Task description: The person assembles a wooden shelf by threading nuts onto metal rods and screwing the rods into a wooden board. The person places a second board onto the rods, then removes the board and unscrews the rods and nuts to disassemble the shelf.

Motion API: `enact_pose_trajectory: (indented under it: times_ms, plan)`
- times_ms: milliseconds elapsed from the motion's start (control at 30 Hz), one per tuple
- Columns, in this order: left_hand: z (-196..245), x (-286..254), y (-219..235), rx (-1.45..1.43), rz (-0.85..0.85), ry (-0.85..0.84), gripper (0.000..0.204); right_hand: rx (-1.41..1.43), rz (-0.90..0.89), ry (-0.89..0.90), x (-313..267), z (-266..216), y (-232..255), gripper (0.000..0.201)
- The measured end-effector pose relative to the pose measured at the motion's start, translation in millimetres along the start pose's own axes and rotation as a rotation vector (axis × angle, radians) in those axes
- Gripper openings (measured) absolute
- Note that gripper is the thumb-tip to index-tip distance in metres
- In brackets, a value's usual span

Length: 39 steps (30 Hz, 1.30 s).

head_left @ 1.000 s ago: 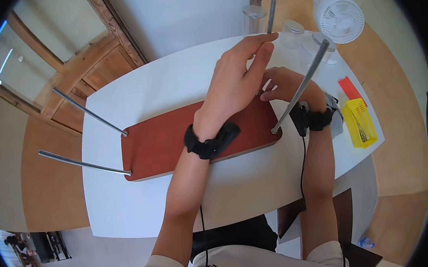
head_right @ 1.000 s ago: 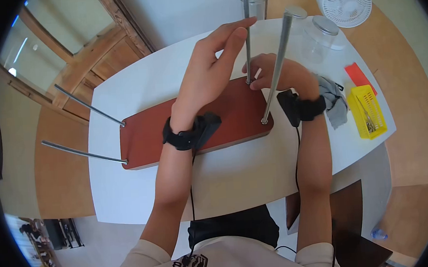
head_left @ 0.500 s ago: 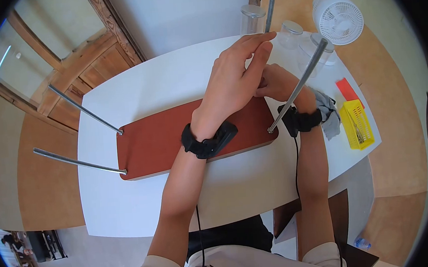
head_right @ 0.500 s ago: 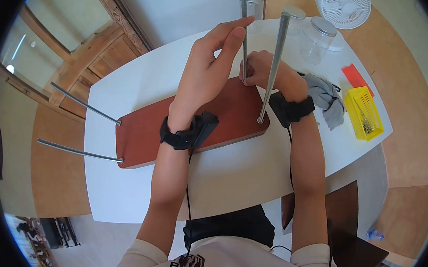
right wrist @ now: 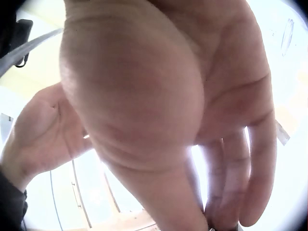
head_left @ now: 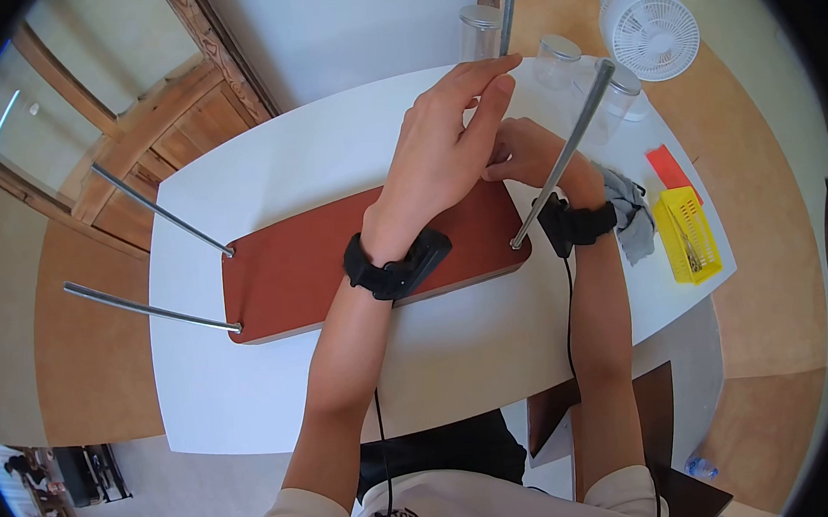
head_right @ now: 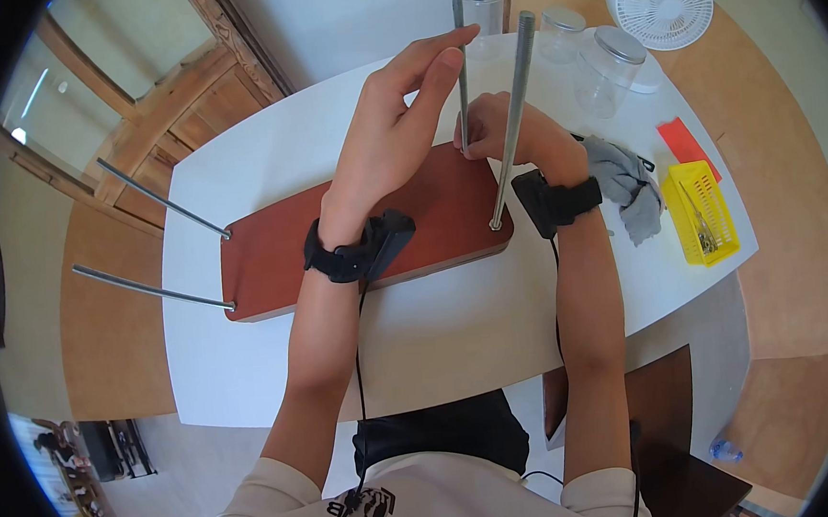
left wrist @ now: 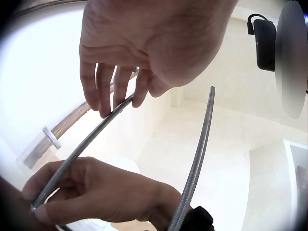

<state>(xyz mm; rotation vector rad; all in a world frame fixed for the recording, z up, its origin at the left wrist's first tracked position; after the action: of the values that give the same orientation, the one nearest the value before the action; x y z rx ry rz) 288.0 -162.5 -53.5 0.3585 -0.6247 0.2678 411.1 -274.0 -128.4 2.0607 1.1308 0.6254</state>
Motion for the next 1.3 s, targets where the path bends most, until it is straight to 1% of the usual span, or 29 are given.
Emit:
enact_pose_trajectory:
  times_ms: [133,200,333,400,433,500,533,567,633,667,733,800,867,967,1033,1067,1133,1200,1233,1300]
  plan:
    - [-1,0,1,0.046,-0.002,-0.021,0.039,0.056,-0.005,-0.027,0,7,-1,0.023]
    - [2,-1,2,0.043,-0.026,0.040,0.039,0.104,-0.020,-0.038,0,8,1,0.023]
    - [1,-1,1,0.017,-0.016,0.024,0.038,0.114,-0.016,-0.037,-4,0,4,0.022]
    - [1,0,1,0.057,0.024,-0.060,0.037,0.073,-0.027,-0.020,-5,-5,2,0.022]
    - [1,-1,1,0.074,0.019,-0.067,0.037,0.081,-0.018,-0.004,-5,-7,2,0.022]
    - [4,-3,1,0.053,0.016,-0.035,0.036,0.061,-0.043,-0.004,-7,-9,1,0.023]
    - [4,-3,0,0.046,0.021,-0.045,0.035,0.086,-0.042,-0.043,-8,-9,1,0.023]
    - [6,-4,1,0.055,0.024,-0.048,0.035,0.087,-0.042,-0.033,-9,-8,2,0.023]
    - [6,-6,0,0.030,0.004,-0.016,0.035,0.170,-0.055,-0.068,-11,-3,2,0.022]
    - [6,-6,0,0.035,0.008,-0.016,0.035,0.162,-0.041,-0.077,-12,-3,1,0.021]
    - [7,-7,0,0.058,0.022,-0.067,0.032,0.154,-0.046,-0.055,-11,1,0,0.021]
    - [11,-8,0,0.044,0.015,-0.047,0.031,0.145,-0.048,-0.036,-12,-1,0,0.021]
    - [11,-10,-1,0.029,0.010,-0.023,0.031,0.149,-0.046,-0.061,-14,-3,-1,0.022]
    - [15,-12,0,0.013,0.029,-0.069,0.031,0.191,-0.024,-0.021,-14,3,-5,0.024]
    - [16,-12,0,0.006,-0.027,0.062,0.032,0.150,-0.016,-0.044,-14,5,-5,0.024]
    - [14,-12,0,0.004,-0.018,0.059,0.032,0.114,-0.007,-0.071,-14,7,-5,0.025]
    - [12,-12,-1,0.040,0.029,-0.067,0.032,0.111,-0.018,-0.037,-15,10,-4,0.026]
    - [14,-14,1,0.066,0.045,-0.074,0.033,0.125,-0.040,0.030,-15,4,-2,0.031]
    - [15,-15,1,0.089,0.051,-0.082,0.034,0.119,-0.052,0.039,-13,9,-5,0.031]
    - [14,-16,2,0.097,0.070,-0.098,0.033,0.095,0.070,0.093,-9,4,-8,0.034]
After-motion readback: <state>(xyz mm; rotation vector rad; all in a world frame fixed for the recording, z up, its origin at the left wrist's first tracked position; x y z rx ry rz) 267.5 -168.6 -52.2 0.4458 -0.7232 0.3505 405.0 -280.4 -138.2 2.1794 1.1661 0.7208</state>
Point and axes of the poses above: each hand's wrist, its own x-axis towards the middle knuckle, its own y-axis out of the back of the hand, z = x × y, the point moved 4 cm from there along x, towards the middle knuckle, and after that the axes turned 1 degree about z, right-handed, at the moved point
